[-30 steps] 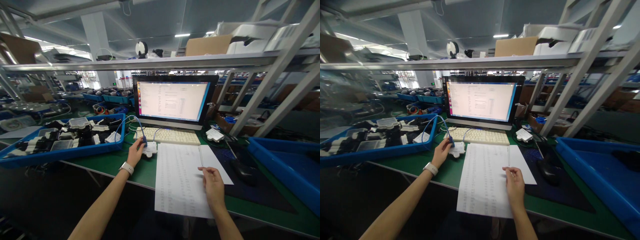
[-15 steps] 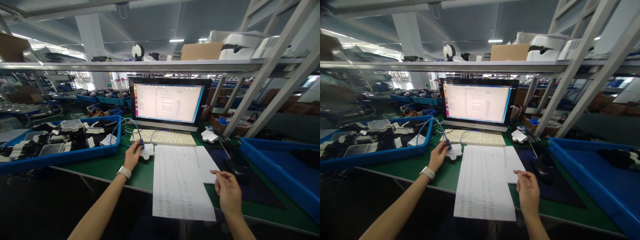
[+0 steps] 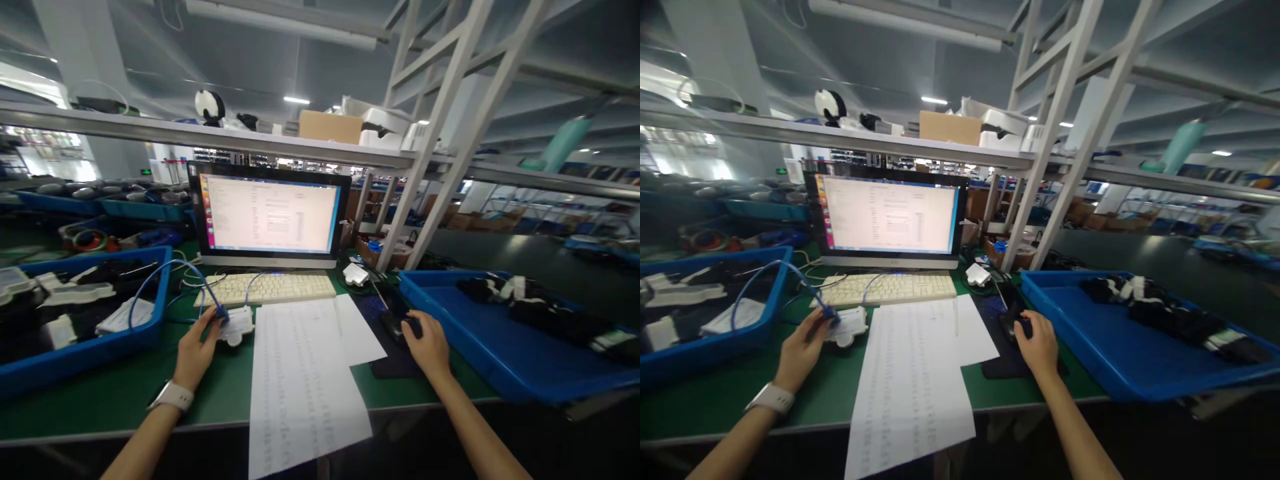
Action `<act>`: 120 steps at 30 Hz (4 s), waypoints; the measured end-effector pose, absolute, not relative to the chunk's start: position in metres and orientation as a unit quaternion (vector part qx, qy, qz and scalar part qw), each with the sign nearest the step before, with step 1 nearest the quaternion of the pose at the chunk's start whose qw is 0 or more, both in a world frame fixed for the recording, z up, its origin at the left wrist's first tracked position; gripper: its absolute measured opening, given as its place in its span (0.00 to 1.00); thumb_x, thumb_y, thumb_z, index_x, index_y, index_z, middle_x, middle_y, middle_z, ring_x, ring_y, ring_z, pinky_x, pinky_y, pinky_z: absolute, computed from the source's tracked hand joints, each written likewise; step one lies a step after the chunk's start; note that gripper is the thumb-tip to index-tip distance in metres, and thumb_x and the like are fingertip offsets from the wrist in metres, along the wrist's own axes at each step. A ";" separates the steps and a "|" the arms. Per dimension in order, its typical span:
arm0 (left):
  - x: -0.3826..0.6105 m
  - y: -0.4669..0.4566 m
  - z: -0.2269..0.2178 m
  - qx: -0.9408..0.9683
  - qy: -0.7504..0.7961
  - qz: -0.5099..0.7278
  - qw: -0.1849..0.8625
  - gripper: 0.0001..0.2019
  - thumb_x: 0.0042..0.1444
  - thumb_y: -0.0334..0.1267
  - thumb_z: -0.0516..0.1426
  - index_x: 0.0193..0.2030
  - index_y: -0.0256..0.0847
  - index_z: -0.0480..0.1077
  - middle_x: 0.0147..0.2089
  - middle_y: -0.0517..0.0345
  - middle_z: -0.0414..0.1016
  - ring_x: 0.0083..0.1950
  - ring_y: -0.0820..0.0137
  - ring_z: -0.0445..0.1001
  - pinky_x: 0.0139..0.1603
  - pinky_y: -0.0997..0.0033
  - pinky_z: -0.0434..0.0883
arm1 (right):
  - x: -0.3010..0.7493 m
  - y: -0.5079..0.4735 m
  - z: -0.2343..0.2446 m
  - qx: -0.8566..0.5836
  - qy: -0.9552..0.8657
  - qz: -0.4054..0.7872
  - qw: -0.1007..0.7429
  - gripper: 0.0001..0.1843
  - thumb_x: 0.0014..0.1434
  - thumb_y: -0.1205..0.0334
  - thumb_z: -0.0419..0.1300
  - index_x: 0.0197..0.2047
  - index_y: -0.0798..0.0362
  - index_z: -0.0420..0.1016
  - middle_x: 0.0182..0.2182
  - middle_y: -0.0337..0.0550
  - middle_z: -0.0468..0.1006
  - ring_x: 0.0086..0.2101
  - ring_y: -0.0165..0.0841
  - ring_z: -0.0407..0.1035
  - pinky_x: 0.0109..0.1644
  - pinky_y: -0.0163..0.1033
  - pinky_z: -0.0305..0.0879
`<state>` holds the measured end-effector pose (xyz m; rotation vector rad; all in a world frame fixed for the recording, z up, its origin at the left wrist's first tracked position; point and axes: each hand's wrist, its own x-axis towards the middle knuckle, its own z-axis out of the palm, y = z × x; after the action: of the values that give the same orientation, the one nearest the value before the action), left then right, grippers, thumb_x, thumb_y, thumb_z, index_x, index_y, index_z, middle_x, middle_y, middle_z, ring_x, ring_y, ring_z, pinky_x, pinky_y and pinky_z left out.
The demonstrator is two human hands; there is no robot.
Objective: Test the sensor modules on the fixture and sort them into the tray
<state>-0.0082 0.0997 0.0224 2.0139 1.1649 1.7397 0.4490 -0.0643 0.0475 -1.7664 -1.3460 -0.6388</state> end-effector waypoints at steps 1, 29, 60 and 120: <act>-0.009 0.101 0.020 0.695 0.396 0.592 0.102 0.21 0.55 0.49 0.54 0.51 0.40 0.68 0.50 0.51 0.74 0.50 0.60 0.73 0.55 0.58 0.68 | 0.456 -0.063 0.043 -0.698 -0.548 -0.264 0.378 0.15 0.57 0.51 0.49 0.39 0.52 0.69 0.39 0.51 0.74 0.43 0.44 0.66 0.47 0.50 0.64; -0.007 0.094 0.018 0.699 0.395 0.592 0.070 0.15 0.59 0.43 0.52 0.51 0.45 0.68 0.50 0.55 0.74 0.50 0.63 0.74 0.50 0.66 0.73 | 0.474 -0.045 -0.006 -0.765 -0.566 -0.127 0.279 0.30 0.56 0.41 0.44 0.54 0.47 0.69 0.54 0.51 0.65 0.48 0.47 0.67 0.47 0.51 0.67; -0.005 0.091 0.022 0.686 0.398 0.600 0.107 0.15 0.58 0.45 0.52 0.48 0.43 0.70 0.49 0.53 0.75 0.49 0.63 0.74 0.49 0.64 0.73 | 0.479 -0.043 -0.008 -0.762 -0.567 -0.122 0.290 0.32 0.55 0.39 0.44 0.53 0.48 0.70 0.53 0.52 0.67 0.48 0.46 0.67 0.48 0.51 0.67; -0.014 0.088 0.032 0.586 0.598 0.546 0.028 0.21 0.58 0.46 0.45 0.51 0.34 0.64 0.43 0.44 0.65 0.40 0.59 0.69 0.41 0.55 0.71 | 0.471 -0.042 0.001 -0.741 -0.569 -0.220 0.281 0.29 0.54 0.42 0.47 0.51 0.51 0.70 0.51 0.53 0.68 0.48 0.46 0.66 0.49 0.50 0.66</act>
<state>-0.0143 0.0882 0.0321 1.8080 1.8466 1.6866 0.4711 -0.0419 0.0009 -1.9849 -1.5259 -0.5907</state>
